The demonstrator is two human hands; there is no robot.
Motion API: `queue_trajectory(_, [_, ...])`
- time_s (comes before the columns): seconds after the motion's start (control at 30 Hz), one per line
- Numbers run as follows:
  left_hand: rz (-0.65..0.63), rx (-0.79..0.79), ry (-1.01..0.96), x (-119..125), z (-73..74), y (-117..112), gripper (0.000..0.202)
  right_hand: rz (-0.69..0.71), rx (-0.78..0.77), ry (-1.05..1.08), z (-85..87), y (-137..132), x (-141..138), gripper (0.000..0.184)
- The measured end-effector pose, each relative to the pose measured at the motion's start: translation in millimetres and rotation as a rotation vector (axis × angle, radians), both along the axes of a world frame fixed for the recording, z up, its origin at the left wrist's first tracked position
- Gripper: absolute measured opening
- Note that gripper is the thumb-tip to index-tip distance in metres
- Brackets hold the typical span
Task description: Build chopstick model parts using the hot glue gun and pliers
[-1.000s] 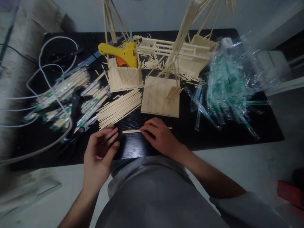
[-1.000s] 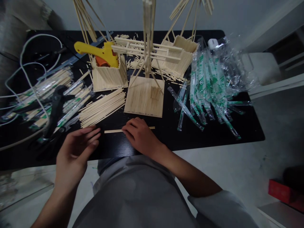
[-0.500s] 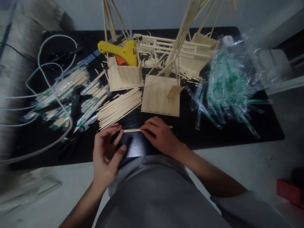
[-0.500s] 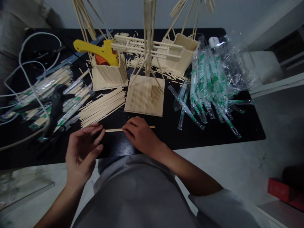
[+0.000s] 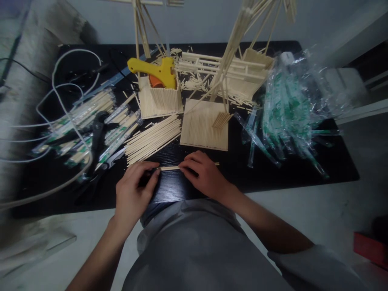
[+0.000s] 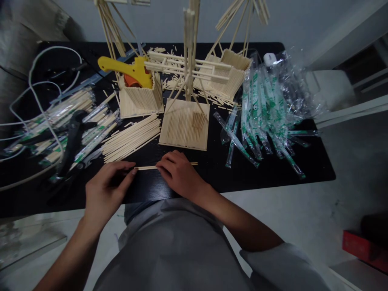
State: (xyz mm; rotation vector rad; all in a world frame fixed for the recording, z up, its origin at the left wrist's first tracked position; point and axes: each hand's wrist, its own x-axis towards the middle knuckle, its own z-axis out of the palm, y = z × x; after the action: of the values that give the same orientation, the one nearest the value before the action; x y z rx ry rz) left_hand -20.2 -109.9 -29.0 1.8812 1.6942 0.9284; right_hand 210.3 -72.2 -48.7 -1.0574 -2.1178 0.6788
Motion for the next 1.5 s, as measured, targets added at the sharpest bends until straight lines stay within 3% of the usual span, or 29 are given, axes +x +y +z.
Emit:
queue_trajectory(0.13, [-0.127,0.086,0.154,-0.6,3.0,5.5,0.007,0.004,0.005,0.002,0.8,-0.1,0.6,0.012])
queue_trajectory(0.43, [-0.177,0.170,0.317,-3.4,3.0,6.6,0.011,0.001,0.002,0.007,1.1,-0.2,0.6,0.012])
queue_trajectory(1.1, [-0.335,0.015,0.163,0.0,15.8,19.1,0.015,0.009,-0.001,-0.012,2.3,0.1,1.0,0.012])
queue_trajectory(1.5, [-0.368,0.023,0.200,5.5,9.1,24.5,0.021,0.003,-0.009,-0.016,-0.2,-0.2,0.6,0.014])
